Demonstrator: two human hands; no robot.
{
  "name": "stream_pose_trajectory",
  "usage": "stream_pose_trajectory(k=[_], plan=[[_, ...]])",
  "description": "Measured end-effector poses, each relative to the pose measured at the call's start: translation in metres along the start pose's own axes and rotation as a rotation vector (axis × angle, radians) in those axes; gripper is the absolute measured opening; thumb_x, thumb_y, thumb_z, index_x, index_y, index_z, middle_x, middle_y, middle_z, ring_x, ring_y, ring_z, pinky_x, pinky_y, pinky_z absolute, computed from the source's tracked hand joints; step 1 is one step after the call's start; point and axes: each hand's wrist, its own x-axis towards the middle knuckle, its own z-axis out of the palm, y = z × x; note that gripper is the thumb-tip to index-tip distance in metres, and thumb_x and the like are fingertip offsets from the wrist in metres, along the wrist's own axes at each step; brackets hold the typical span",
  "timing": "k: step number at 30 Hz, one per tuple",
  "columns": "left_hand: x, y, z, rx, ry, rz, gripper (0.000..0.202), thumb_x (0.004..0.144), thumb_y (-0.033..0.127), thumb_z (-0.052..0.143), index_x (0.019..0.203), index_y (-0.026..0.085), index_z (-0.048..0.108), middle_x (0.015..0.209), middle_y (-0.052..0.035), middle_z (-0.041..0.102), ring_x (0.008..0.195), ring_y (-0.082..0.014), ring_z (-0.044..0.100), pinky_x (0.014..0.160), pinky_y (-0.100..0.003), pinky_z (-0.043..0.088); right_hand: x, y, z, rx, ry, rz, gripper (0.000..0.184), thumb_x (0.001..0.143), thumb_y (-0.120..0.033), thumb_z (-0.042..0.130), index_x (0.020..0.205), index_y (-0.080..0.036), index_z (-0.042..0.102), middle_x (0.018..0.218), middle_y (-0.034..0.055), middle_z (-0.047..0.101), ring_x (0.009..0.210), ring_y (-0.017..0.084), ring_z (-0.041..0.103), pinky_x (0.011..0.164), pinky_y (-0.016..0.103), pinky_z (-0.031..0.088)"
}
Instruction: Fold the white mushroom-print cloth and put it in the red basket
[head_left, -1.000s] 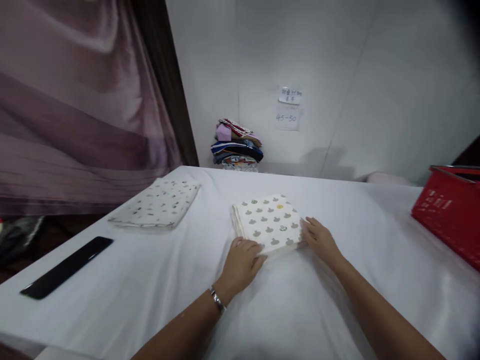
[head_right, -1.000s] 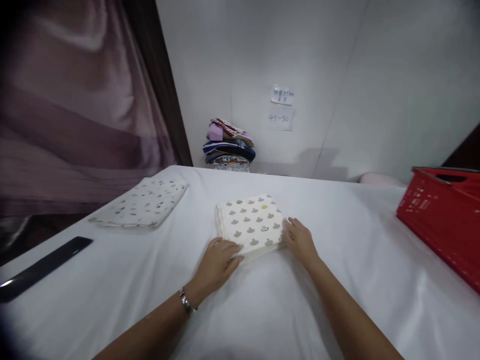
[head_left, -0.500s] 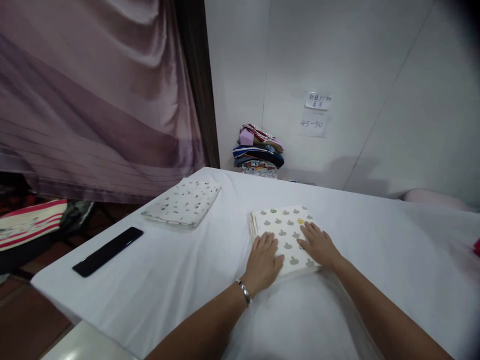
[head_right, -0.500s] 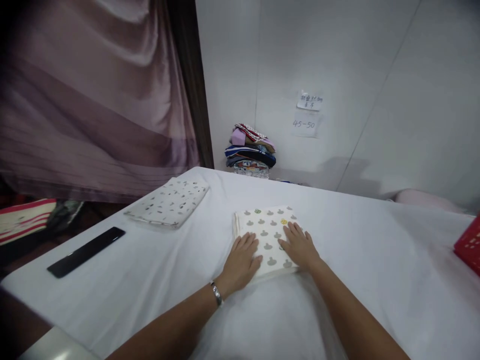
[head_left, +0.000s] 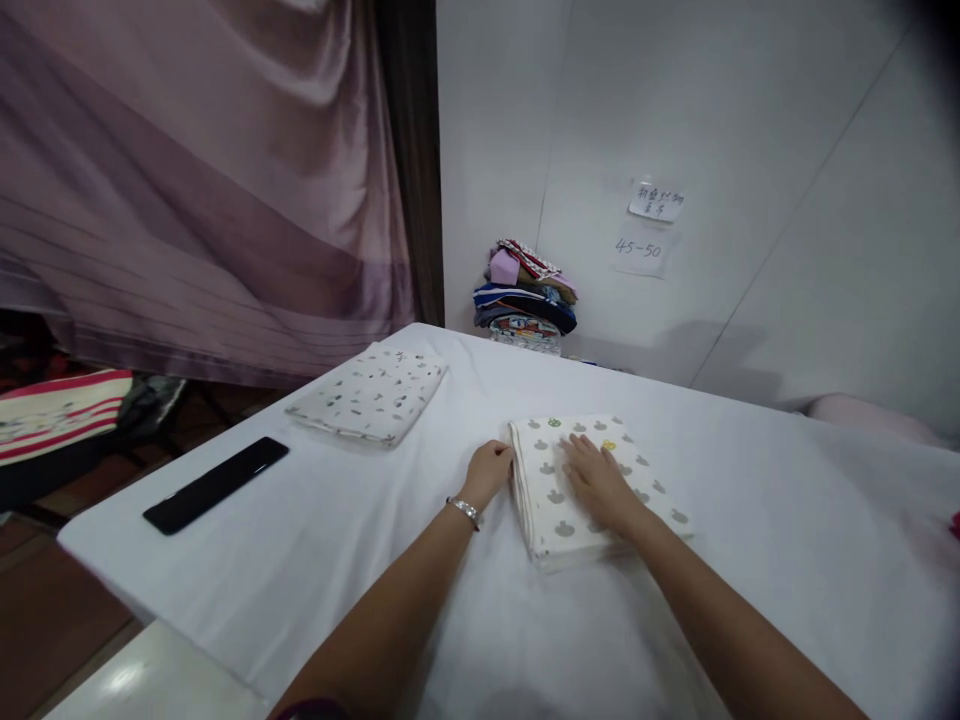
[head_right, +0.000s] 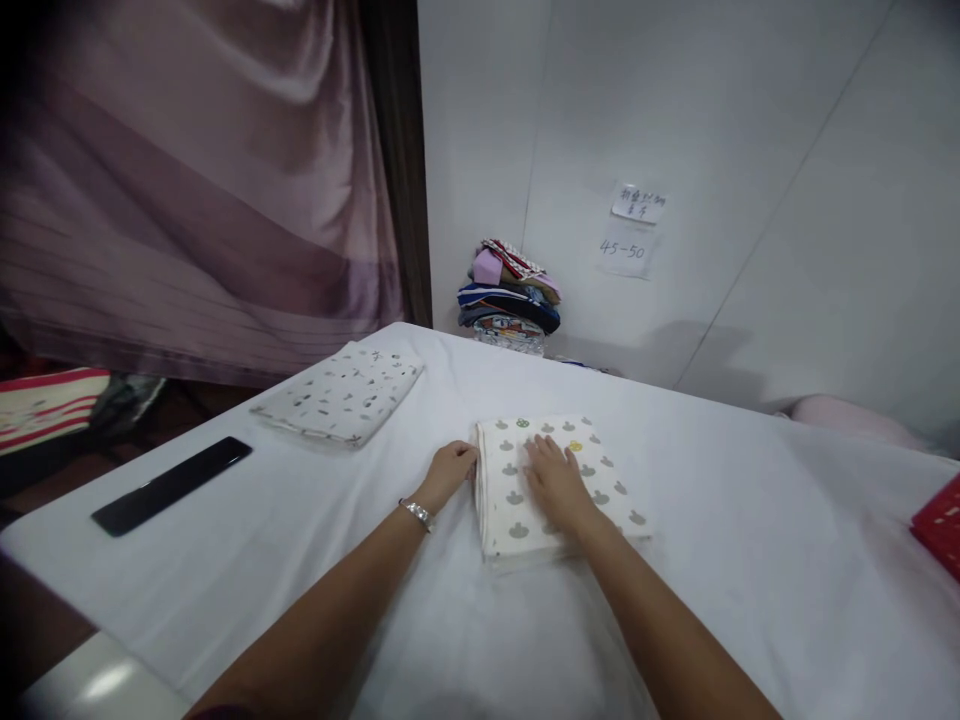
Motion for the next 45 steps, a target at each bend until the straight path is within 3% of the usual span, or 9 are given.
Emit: stream_pose_trajectory(k=[3, 7, 15, 22, 28, 36, 45], plan=[[0.001, 0.000, 0.003, 0.000, 0.017, -0.002, 0.015, 0.079, 0.026, 0.051, 0.070, 0.017, 0.059, 0.066, -0.0007, 0.063, 0.061, -0.0129, 0.057, 0.059, -0.024, 0.043, 0.008, -0.021, 0.016, -0.025, -0.024, -0.020, 0.050, 0.093, -0.034, 0.029, 0.139, -0.016, 0.035, 0.149, 0.0093, 0.025, 0.138, 0.025, 0.017, 0.109, 0.049, 0.015], [-0.001, 0.001, 0.004, 0.006, 0.007, 0.020, 0.022, 0.080, 0.033, 0.052, 0.066, 0.018, 0.058, 0.065, -0.0007, 0.062, 0.063, -0.0137, 0.056, 0.059, -0.025, 0.040, 0.007, -0.026, 0.030, -0.078, 0.025, -0.021, 0.050, 0.093, -0.035, 0.028, 0.139, -0.018, 0.035, 0.149, 0.0083, 0.024, 0.138, 0.025, 0.016, 0.109, 0.049, 0.015], [-0.010, 0.011, 0.006, 0.054, 0.027, 0.088, 0.029, 0.076, 0.047, 0.057, 0.067, 0.019, 0.055, 0.066, 0.0010, 0.059, 0.064, -0.0140, 0.053, 0.059, -0.025, 0.035, 0.001, -0.026, 0.021, -0.018, 0.010, -0.175, 0.046, 0.094, -0.036, 0.027, 0.138, -0.026, 0.038, 0.149, 0.0032, 0.025, 0.138, 0.024, 0.016, 0.108, 0.052, 0.016], [-0.009, 0.005, 0.010, 0.123, -0.036, 0.085, 0.032, 0.073, 0.046, 0.058, 0.059, 0.019, 0.050, 0.058, 0.0025, 0.051, 0.060, -0.0130, 0.048, 0.055, -0.024, 0.031, 0.003, -0.028, 0.021, 0.030, -0.031, -0.185, 0.049, 0.093, -0.034, 0.029, 0.140, -0.022, 0.033, 0.148, 0.0052, 0.027, 0.138, 0.021, 0.018, 0.109, 0.051, 0.013], [-0.009, 0.004, 0.008, 0.067, -0.041, 0.078, 0.028, 0.073, 0.036, 0.056, 0.055, 0.017, 0.046, 0.052, 0.0054, 0.042, 0.054, -0.0097, 0.041, 0.051, -0.022, 0.029, 0.002, -0.035, 0.021, 0.117, -0.028, -0.087, 0.054, 0.090, -0.032, 0.033, 0.142, -0.017, 0.029, 0.148, 0.0056, 0.028, 0.138, 0.018, 0.018, 0.111, 0.044, 0.013], [-0.012, 0.005, 0.007, 0.099, -0.045, 0.044, 0.023, 0.074, 0.028, 0.050, 0.054, 0.017, 0.048, 0.051, 0.0034, 0.047, 0.050, -0.0101, 0.043, 0.050, -0.023, 0.028, 0.004, -0.042, 0.020, 0.230, -0.026, -0.055, 0.047, 0.087, -0.032, 0.039, 0.132, -0.019, 0.047, 0.146, 0.0059, 0.032, 0.136, 0.019, 0.023, 0.111, 0.044, 0.013], [-0.011, 0.005, 0.007, 0.148, -0.071, 0.064, 0.022, 0.076, 0.025, 0.046, 0.056, 0.016, 0.050, 0.055, 0.0013, 0.053, 0.054, -0.0105, 0.046, 0.052, -0.022, 0.030, -0.008, -0.068, 0.017, 0.209, 0.013, -0.040, 0.044, 0.085, -0.036, 0.044, 0.124, -0.017, 0.054, 0.142, 0.0104, 0.039, 0.133, 0.025, 0.029, 0.109, 0.045, 0.018]])
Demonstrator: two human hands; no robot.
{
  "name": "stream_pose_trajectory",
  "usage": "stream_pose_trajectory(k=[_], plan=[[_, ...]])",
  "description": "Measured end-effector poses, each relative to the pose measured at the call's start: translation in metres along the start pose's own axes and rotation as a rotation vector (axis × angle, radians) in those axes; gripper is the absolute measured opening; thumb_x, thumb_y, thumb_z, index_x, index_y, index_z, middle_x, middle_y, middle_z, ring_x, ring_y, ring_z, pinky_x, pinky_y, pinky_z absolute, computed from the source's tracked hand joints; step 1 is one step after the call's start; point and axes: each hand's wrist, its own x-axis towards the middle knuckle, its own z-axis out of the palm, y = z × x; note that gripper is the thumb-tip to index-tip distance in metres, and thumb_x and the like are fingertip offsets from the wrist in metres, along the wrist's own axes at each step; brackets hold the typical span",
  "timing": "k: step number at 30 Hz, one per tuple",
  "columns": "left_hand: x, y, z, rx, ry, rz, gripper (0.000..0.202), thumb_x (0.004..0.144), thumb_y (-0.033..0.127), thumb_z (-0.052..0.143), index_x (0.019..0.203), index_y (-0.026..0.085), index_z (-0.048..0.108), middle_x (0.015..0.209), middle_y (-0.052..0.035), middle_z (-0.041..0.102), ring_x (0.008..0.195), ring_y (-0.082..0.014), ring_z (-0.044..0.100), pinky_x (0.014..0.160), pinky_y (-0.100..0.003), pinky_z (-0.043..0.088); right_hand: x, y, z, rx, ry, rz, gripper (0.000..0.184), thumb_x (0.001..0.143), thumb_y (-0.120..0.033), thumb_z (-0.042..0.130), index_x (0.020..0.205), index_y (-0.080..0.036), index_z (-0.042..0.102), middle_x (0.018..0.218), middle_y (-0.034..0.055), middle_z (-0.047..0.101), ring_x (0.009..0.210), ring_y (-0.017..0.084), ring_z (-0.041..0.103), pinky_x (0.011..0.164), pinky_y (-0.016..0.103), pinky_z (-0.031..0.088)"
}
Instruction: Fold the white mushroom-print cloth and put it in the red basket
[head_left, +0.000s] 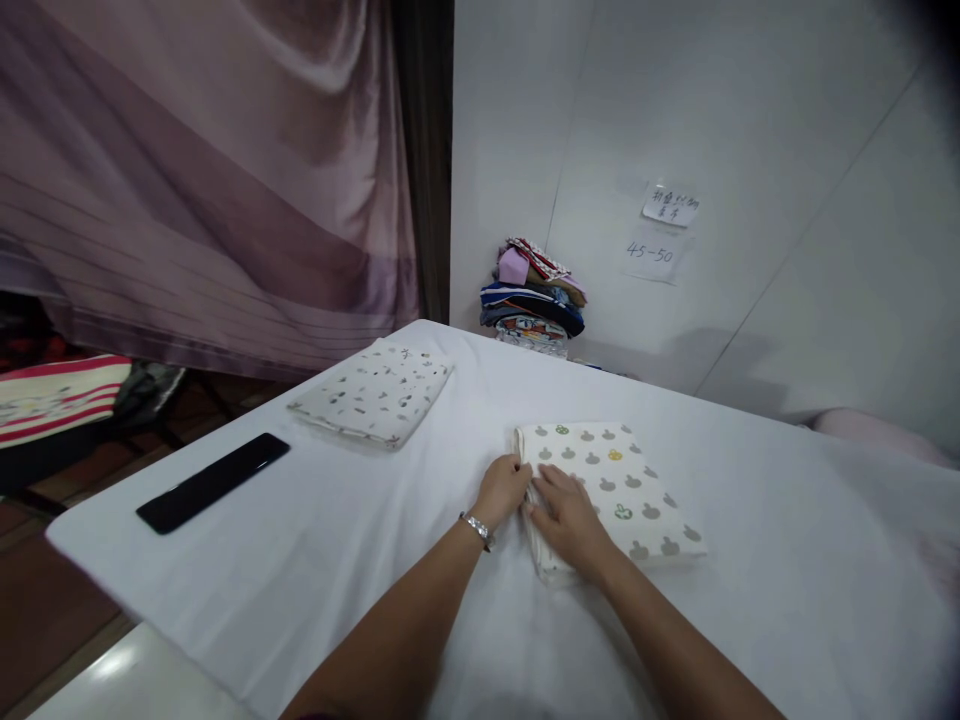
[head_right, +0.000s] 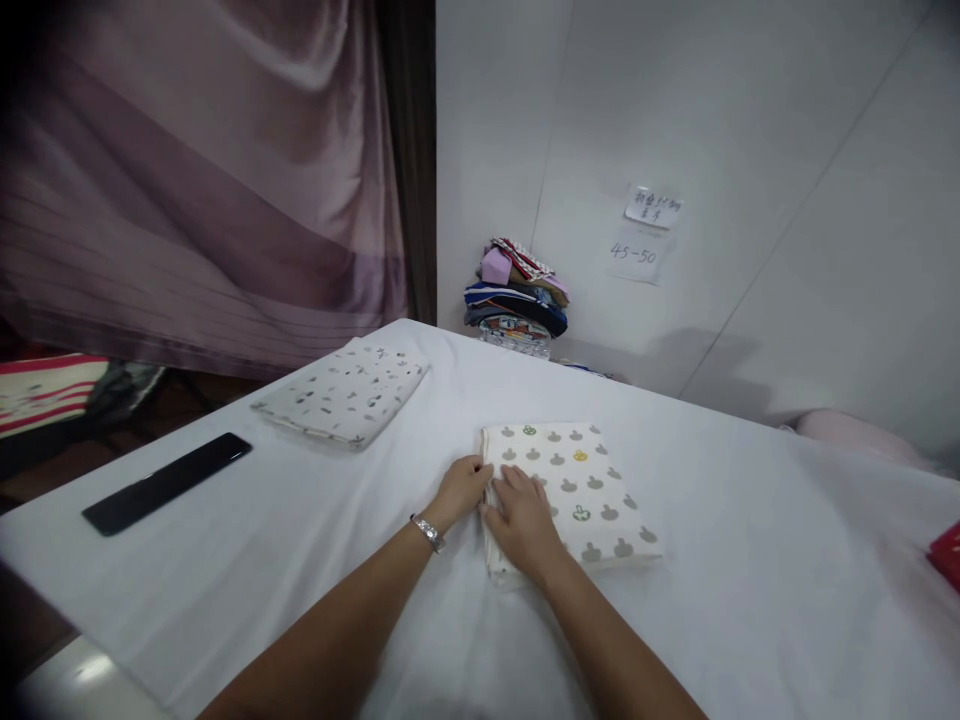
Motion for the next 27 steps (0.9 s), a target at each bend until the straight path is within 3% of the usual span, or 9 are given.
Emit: stream_pose_trajectory(k=[9, 15, 21, 27], plan=[[0.002, 0.003, 0.000, 0.040, -0.013, -0.029, 0.022, 0.077, 0.027, 0.049, 0.058, 0.016, 0.055, 0.057, -0.0004, 0.058, 0.055, -0.0115, 0.050, 0.052, -0.023, 0.032, -0.023, -0.022, 0.021, -0.183, -0.063, 0.003, 0.068, 0.082, -0.035, 0.048, 0.142, -0.009, 0.030, 0.150, 0.0146, 0.019, 0.138, 0.029, 0.013, 0.111, 0.045, 0.013], [0.013, 0.012, -0.001, 0.087, 0.073, -0.025, 0.026, 0.076, 0.044, 0.057, 0.077, 0.017, 0.060, 0.076, -0.0045, 0.065, 0.069, -0.0159, 0.057, 0.059, -0.024, 0.036, -0.029, -0.023, 0.032, -0.230, -0.002, -0.035, 0.064, 0.084, -0.040, 0.049, 0.141, -0.017, 0.032, 0.150, 0.0157, 0.016, 0.138, 0.031, 0.011, 0.110, 0.047, 0.013], [0.029, 0.009, -0.001, 0.113, 0.095, -0.028, 0.017, 0.080, 0.027, 0.049, 0.073, 0.017, 0.061, 0.076, -0.0058, 0.066, 0.072, -0.0164, 0.058, 0.062, -0.025, 0.036, -0.032, -0.022, 0.035, -0.249, -0.003, -0.072, 0.056, 0.086, -0.034, 0.047, 0.139, -0.019, 0.037, 0.150, 0.0154, 0.018, 0.138, 0.032, 0.011, 0.110, 0.049, 0.012], [0.032, 0.003, -0.003, 0.098, 0.075, -0.025, 0.020, 0.082, 0.026, 0.047, 0.071, 0.017, 0.060, 0.074, -0.0050, 0.066, 0.070, -0.0156, 0.058, 0.061, -0.024, 0.036, -0.033, -0.021, 0.037, -0.259, -0.016, -0.091, 0.053, 0.083, -0.017, 0.046, 0.136, -0.016, 0.043, 0.150, 0.0142, 0.019, 0.138, 0.033, 0.011, 0.110, 0.051, 0.013]])
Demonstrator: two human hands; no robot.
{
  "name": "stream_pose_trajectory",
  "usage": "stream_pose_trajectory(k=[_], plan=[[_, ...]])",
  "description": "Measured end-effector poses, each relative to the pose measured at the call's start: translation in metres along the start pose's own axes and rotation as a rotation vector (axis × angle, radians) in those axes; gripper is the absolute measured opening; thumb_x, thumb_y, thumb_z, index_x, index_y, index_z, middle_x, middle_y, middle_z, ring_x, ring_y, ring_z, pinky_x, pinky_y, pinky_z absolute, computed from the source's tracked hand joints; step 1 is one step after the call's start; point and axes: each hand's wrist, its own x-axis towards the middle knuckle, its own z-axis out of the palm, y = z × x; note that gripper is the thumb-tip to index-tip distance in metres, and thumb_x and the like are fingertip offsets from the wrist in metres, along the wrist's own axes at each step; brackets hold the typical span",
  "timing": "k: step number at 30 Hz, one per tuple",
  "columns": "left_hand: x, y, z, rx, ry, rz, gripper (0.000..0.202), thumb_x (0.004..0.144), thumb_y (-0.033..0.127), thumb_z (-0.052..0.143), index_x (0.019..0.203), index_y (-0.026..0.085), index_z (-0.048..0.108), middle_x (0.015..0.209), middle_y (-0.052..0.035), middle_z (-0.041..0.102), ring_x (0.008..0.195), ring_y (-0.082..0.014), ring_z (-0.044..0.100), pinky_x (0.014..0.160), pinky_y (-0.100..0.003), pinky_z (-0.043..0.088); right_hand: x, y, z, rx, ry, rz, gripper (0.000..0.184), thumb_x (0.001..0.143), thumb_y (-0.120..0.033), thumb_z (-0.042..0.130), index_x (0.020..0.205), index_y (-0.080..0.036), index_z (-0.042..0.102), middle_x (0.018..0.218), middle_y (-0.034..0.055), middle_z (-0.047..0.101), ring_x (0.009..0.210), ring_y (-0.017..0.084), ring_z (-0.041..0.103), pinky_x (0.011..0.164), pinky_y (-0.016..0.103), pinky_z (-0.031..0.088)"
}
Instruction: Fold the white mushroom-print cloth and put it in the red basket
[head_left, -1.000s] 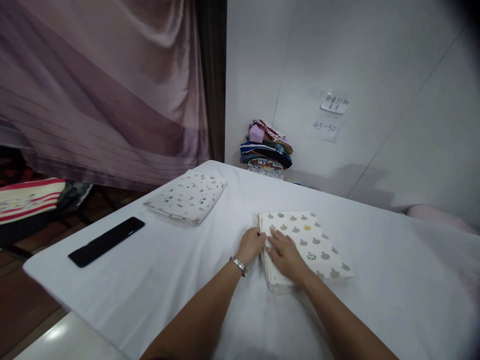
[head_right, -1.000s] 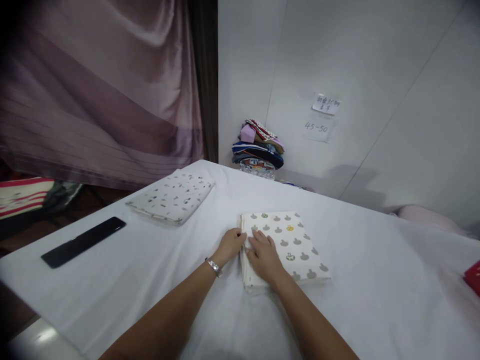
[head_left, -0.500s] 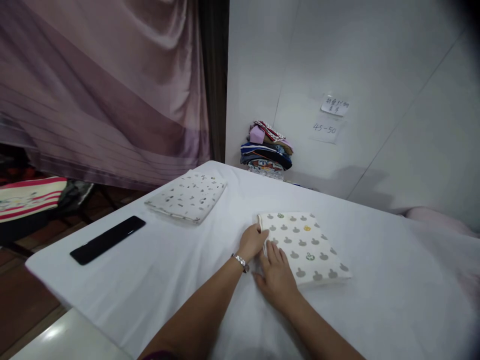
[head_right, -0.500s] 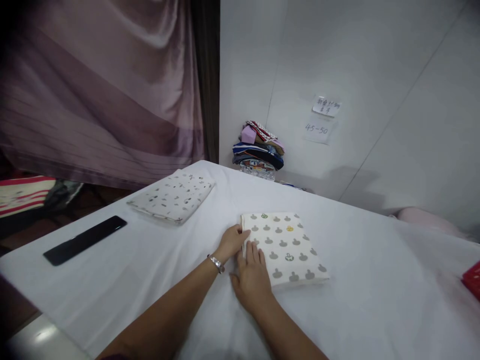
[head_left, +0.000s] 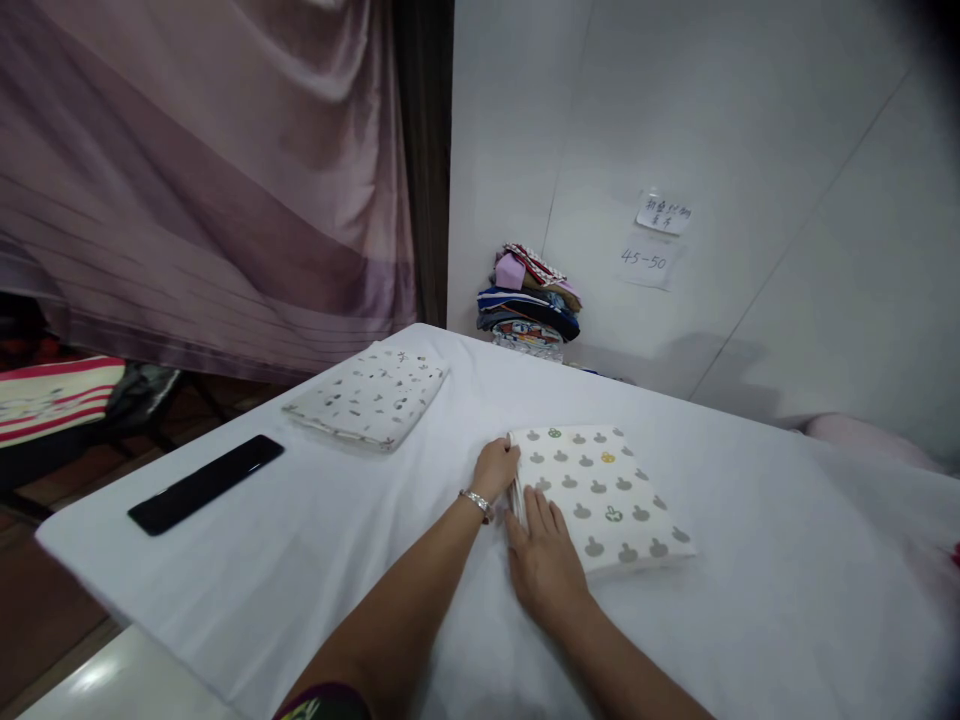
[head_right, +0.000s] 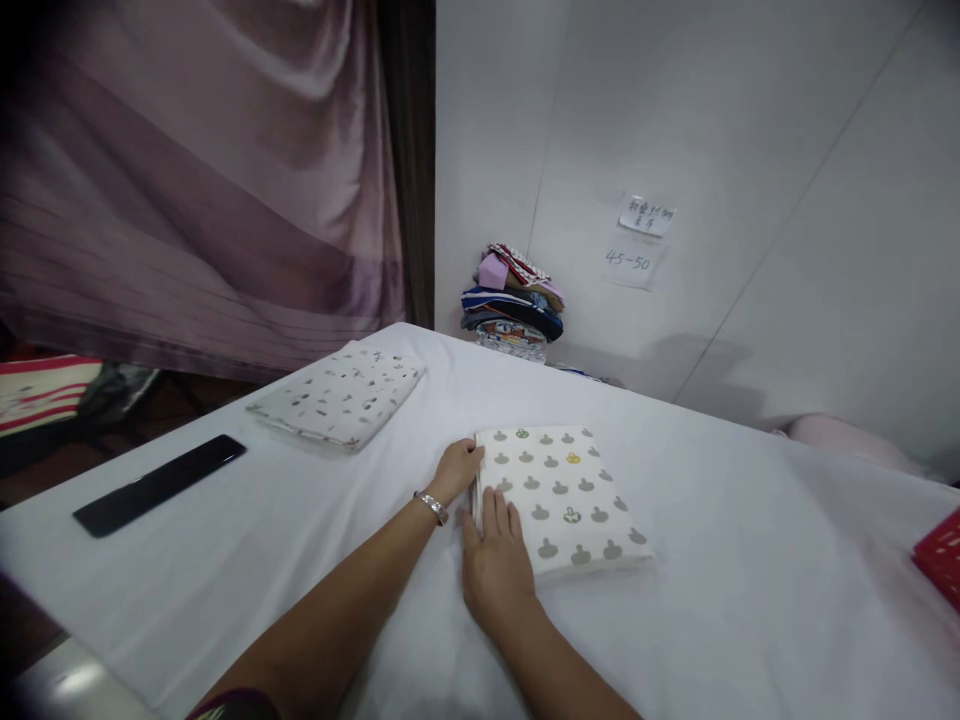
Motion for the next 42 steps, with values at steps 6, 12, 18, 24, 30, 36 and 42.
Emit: stream_pose_trajectory(k=[6, 12, 18, 24, 30, 36, 42], plan=[[0.004, 0.004, 0.001, 0.033, 0.048, -0.016, 0.029, 0.077, 0.047, 0.056, 0.076, 0.018, 0.057, 0.077, -0.0048, 0.065, 0.070, -0.0170, 0.057, 0.058, -0.025, 0.034, 0.002, 0.000, 0.006, 0.006, 0.009, 0.013, 0.055, 0.082, -0.016, 0.046, 0.137, -0.017, 0.041, 0.150, 0.0152, 0.016, 0.137, 0.035, 0.010, 0.109, 0.055, 0.013], [0.015, 0.001, 0.002, 0.076, 0.022, -0.021, 0.021, 0.081, 0.034, 0.049, 0.069, 0.017, 0.056, 0.073, -0.0059, 0.064, 0.071, -0.0174, 0.057, 0.060, -0.026, 0.034, 0.001, -0.002, 0.003, -0.006, 0.016, -0.017, 0.050, 0.085, -0.016, 0.045, 0.134, -0.014, 0.044, 0.149, 0.0181, 0.016, 0.137, 0.035, 0.008, 0.109, 0.054, 0.012], [0.020, -0.002, 0.001, 0.097, -0.007, -0.030, 0.024, 0.084, 0.032, 0.045, 0.070, 0.016, 0.058, 0.075, -0.0070, 0.065, 0.073, -0.0175, 0.059, 0.062, -0.026, 0.035, 0.001, -0.002, 0.004, 0.006, 0.022, -0.037, 0.047, 0.087, -0.016, 0.044, 0.133, -0.011, 0.044, 0.149, 0.0190, 0.013, 0.137, 0.034, 0.004, 0.110, 0.053, 0.012], [0.011, 0.000, 0.000, 0.113, 0.067, -0.031, 0.026, 0.081, 0.041, 0.050, 0.086, 0.016, 0.056, 0.091, -0.0098, 0.065, 0.083, -0.0210, 0.060, 0.068, -0.028, 0.038, -0.008, -0.008, 0.000, 0.050, 0.059, -0.057, 0.045, 0.086, -0.014, 0.043, 0.131, -0.014, 0.046, 0.150, 0.0164, 0.012, 0.138, 0.032, 0.004, 0.109, 0.054, 0.014], [0.012, -0.001, -0.003, 0.109, 0.037, -0.021, 0.034, 0.082, 0.041, 0.051, 0.102, 0.014, 0.054, 0.096, -0.0116, 0.066, 0.088, -0.0224, 0.061, 0.073, -0.028, 0.041, -0.021, 0.037, -0.039, 0.239, 0.115, -0.098, 0.049, 0.086, -0.030, 0.046, 0.134, -0.022, 0.045, 0.146, 0.0087, 0.031, 0.136, 0.023, 0.024, 0.110, 0.046, 0.022], [0.014, -0.002, -0.002, 0.101, 0.018, -0.008, 0.030, 0.084, 0.038, 0.049, 0.099, 0.013, 0.058, 0.100, -0.0136, 0.066, 0.095, -0.0237, 0.060, 0.078, -0.029, 0.041, -0.013, 0.148, -0.071, 0.230, 0.235, 0.562, 0.055, 0.087, -0.037, 0.042, 0.137, -0.013, 0.039, 0.137, 0.0145, 0.044, 0.126, 0.025, 0.041, 0.102, 0.041, 0.034], [0.017, 0.005, 0.003, 0.039, -0.020, 0.053, 0.028, 0.084, 0.036, 0.051, 0.098, 0.014, 0.061, 0.099, -0.0098, 0.067, 0.092, -0.0201, 0.061, 0.078, -0.026, 0.042, -0.038, 0.170, -0.066, 0.294, 0.065, 0.701, 0.072, 0.080, -0.049, 0.053, 0.140, -0.017, 0.032, 0.122, 0.0126, 0.058, 0.107, 0.025, 0.058, 0.089, 0.035, 0.042]])
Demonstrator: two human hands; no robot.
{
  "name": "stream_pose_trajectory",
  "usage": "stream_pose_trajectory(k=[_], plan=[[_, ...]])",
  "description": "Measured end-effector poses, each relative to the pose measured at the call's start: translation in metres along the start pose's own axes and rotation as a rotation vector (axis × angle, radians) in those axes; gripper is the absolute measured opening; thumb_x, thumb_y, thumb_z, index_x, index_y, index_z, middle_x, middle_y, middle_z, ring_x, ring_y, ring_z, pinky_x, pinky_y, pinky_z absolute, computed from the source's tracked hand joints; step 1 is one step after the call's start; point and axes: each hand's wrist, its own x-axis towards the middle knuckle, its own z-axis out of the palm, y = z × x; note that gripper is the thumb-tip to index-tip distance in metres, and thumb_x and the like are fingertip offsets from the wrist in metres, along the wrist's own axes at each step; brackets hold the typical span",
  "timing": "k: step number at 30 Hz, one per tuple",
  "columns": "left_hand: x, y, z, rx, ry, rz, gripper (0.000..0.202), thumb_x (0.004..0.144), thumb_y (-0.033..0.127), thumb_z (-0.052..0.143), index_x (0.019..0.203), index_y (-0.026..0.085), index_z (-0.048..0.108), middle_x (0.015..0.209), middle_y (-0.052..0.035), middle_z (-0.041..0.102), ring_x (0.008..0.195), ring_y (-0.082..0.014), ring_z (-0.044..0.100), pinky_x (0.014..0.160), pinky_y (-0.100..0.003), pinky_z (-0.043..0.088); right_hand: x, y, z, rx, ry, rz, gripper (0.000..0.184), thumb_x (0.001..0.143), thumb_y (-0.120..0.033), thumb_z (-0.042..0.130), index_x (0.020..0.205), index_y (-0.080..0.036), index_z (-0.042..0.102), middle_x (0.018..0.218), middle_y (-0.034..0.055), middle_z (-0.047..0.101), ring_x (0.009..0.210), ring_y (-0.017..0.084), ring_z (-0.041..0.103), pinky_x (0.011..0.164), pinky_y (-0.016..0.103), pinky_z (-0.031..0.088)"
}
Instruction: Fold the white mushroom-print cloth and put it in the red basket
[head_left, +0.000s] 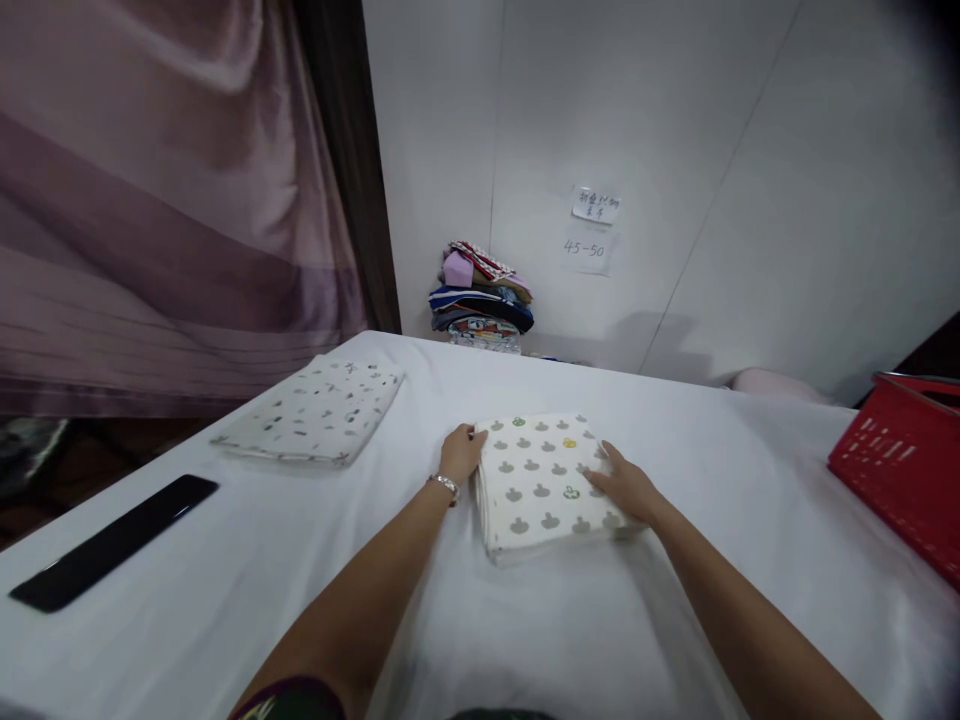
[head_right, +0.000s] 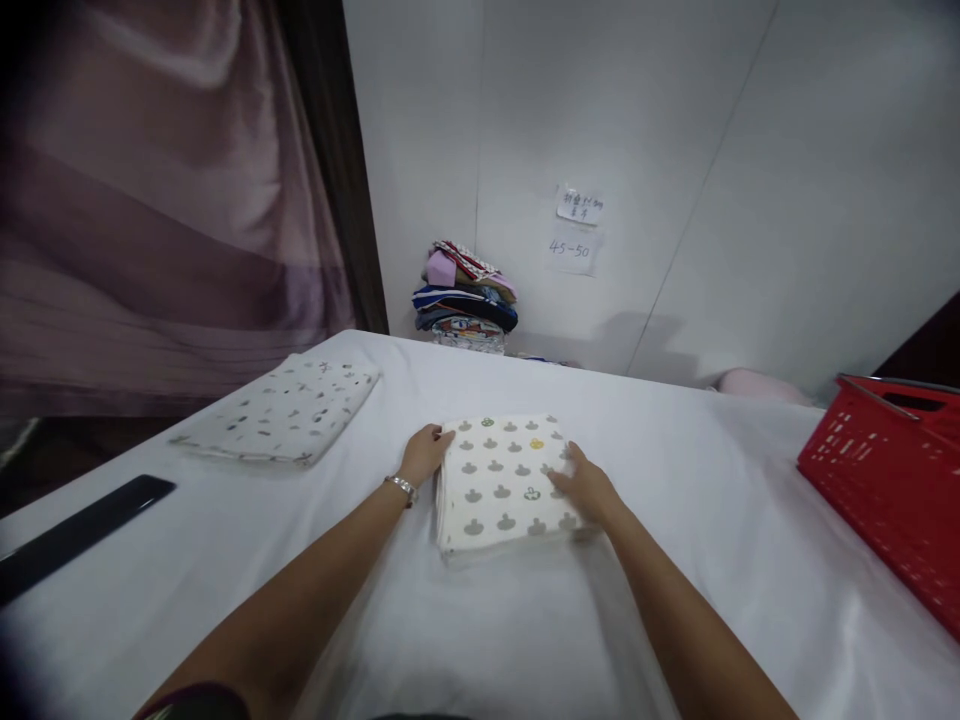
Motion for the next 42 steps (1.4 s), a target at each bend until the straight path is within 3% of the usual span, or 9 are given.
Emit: stream_pose_trajectory(k=[5, 9, 13, 17, 21, 27, 42], plan=[[0.005, 0.010, 0.015, -0.070, -0.099, 0.079, 0.027, 0.080, 0.037, 0.058, 0.097, 0.017, 0.063, 0.097, -0.0064, 0.068, 0.087, -0.0167, 0.062, 0.074, -0.022, 0.042, -0.040, 0.028, 0.004, -0.014, -0.011, 0.050, 0.073, 0.082, -0.055, 0.045, 0.143, -0.019, 0.027, 0.118, 0.0122, 0.060, 0.101, 0.027, 0.060, 0.086, 0.038, 0.044], [0.003, 0.012, 0.015, -0.081, -0.100, 0.053, 0.034, 0.076, 0.041, 0.061, 0.098, 0.015, 0.061, 0.096, -0.0092, 0.067, 0.085, -0.0187, 0.061, 0.072, -0.025, 0.041, -0.054, 0.028, 0.000, -0.128, 0.007, 0.045, 0.070, 0.085, -0.054, 0.037, 0.143, -0.016, 0.027, 0.129, 0.0145, 0.052, 0.114, 0.030, 0.052, 0.091, 0.042, 0.042], [-0.015, 0.007, 0.001, -0.092, -0.072, 0.038, 0.025, 0.078, 0.042, 0.057, 0.083, 0.017, 0.060, 0.083, -0.0045, 0.066, 0.075, -0.0160, 0.058, 0.065, -0.024, 0.039, -0.053, 0.001, -0.002, -0.173, 0.118, -0.207, 0.058, 0.088, -0.043, 0.038, 0.139, -0.016, 0.035, 0.139, 0.0117, 0.041, 0.127, 0.027, 0.038, 0.102, 0.042, 0.035], [-0.048, -0.001, -0.010, -0.130, -0.140, 0.055, 0.025, 0.079, 0.039, 0.054, 0.066, 0.018, 0.055, 0.064, 0.0016, 0.059, 0.060, -0.0123, 0.052, 0.056, -0.022, 0.036, -0.051, -0.034, 0.010, -0.099, 0.026, -0.459, 0.050, 0.089, -0.040, 0.039, 0.133, -0.019, 0.045, 0.142, 0.0086, 0.038, 0.131, 0.023, 0.033, 0.107, 0.038, 0.029], [-0.080, -0.004, -0.014, -0.166, -0.216, 0.065, 0.033, 0.076, 0.048, 0.055, 0.063, 0.018, 0.052, 0.060, 0.0034, 0.055, 0.057, -0.0112, 0.049, 0.053, -0.022, 0.034, -0.053, -0.061, 0.035, -0.128, -0.054, -0.625, 0.046, 0.089, -0.036, 0.040, 0.130, -0.019, 0.048, 0.142, 0.0101, 0.038, 0.131, 0.024, 0.033, 0.107, 0.041, 0.029], [-0.097, 0.004, -0.011, -0.070, -0.157, 0.040, 0.039, 0.070, 0.057, 0.060, 0.069, 0.020, 0.047, 0.067, 0.0030, 0.056, 0.060, -0.0121, 0.048, 0.053, -0.024, 0.031, -0.056, -0.067, 0.059, -0.261, -0.055, -0.612, 0.044, 0.091, -0.031, 0.037, 0.132, -0.020, 0.047, 0.144, 0.0109, 0.034, 0.134, 0.027, 0.027, 0.106, 0.049, 0.023], [-0.097, 0.007, -0.009, -0.006, -0.208, -0.007, 0.028, 0.072, 0.045, 0.060, 0.064, 0.020, 0.049, 0.063, 0.0030, 0.057, 0.061, -0.0125, 0.049, 0.053, -0.023, 0.030, -0.058, -0.065, 0.060, -0.240, 0.000, -0.629, 0.041, 0.090, -0.031, 0.039, 0.128, -0.021, 0.050, 0.142, 0.0100, 0.039, 0.132, 0.026, 0.031, 0.106, 0.048, 0.026]])
